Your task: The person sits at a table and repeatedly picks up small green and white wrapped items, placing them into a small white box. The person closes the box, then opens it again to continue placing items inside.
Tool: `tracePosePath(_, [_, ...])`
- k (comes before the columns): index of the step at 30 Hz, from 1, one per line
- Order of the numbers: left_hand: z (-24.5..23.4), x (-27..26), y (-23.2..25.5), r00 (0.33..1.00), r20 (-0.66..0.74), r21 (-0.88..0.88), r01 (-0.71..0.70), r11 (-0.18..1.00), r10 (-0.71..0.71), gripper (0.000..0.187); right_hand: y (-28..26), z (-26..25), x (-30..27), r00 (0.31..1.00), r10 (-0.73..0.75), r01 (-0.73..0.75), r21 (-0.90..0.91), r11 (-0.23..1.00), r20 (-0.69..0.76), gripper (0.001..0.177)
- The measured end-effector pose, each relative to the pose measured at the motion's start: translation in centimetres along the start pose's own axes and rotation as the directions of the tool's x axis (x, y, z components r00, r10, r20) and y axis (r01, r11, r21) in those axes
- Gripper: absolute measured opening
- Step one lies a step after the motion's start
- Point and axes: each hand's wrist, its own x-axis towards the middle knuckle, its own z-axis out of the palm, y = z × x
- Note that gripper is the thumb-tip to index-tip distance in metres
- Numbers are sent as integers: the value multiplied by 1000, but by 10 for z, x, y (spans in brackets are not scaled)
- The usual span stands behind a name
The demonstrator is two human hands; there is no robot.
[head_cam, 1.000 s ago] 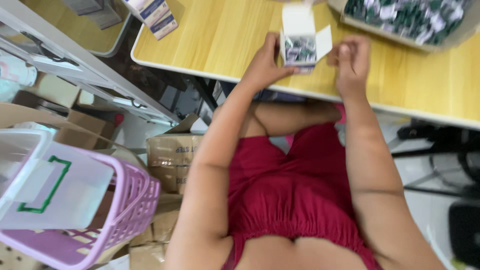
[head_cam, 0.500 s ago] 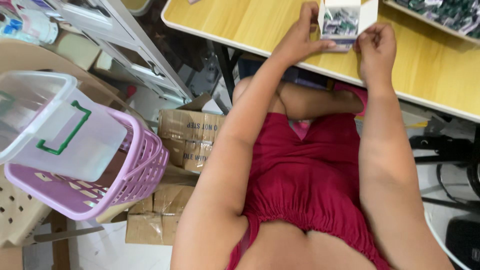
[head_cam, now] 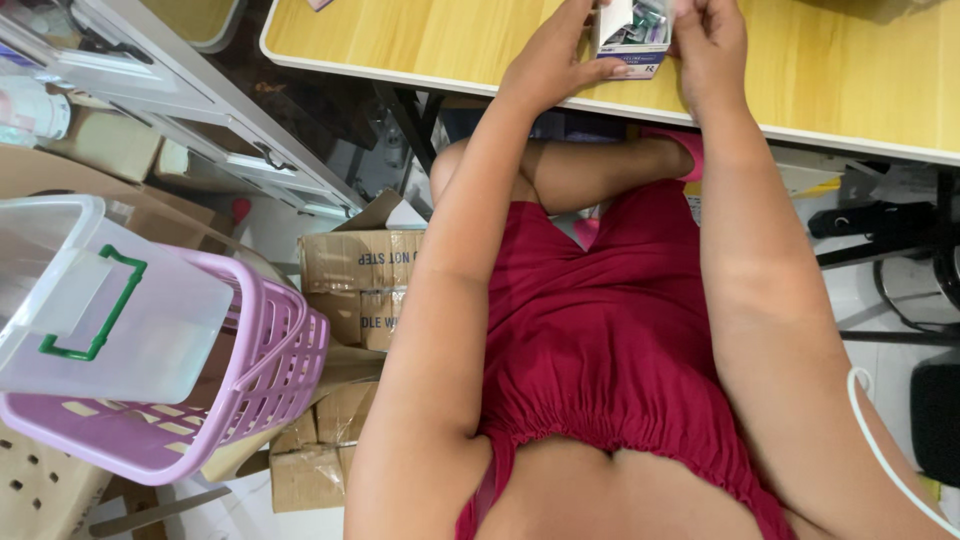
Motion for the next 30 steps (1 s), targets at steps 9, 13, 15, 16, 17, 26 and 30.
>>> tracePosePath(9, [-9,-4,19,982,7,85,-187,979,187,65,-20,5,-3,989,-15,8,47,999,145,53])
tracePosePath(13, [-9,-2,23,987,32,22,-156,988,155,62,-29,-1,-7,982,80,-111,184,977,169,56])
tracePosePath(15, [-10,0,21,984,36,17,-173,985,172,61,-29,-1,-8,981,33,-66,167,984,192,42])
tracePosePath(16, [-9,-1,21,989,46,7,-140,990,140,61,-30,1,-10,985,-18,-10,160,987,172,39])
tracePosePath(17, [-9,0,21,993,50,3,-109,994,109,61,-31,3,-9,984,-75,50,154,987,159,37])
tracePosePath(26, [-3,-1,11,1000,16,-69,-21,997,23,81,-45,11,-14,979,-116,133,-90,987,169,21])
tracePosePath(30, [-2,1,8,1000,12,-42,8,999,-8,85,-45,18,-17,952,-231,291,-355,888,200,33])
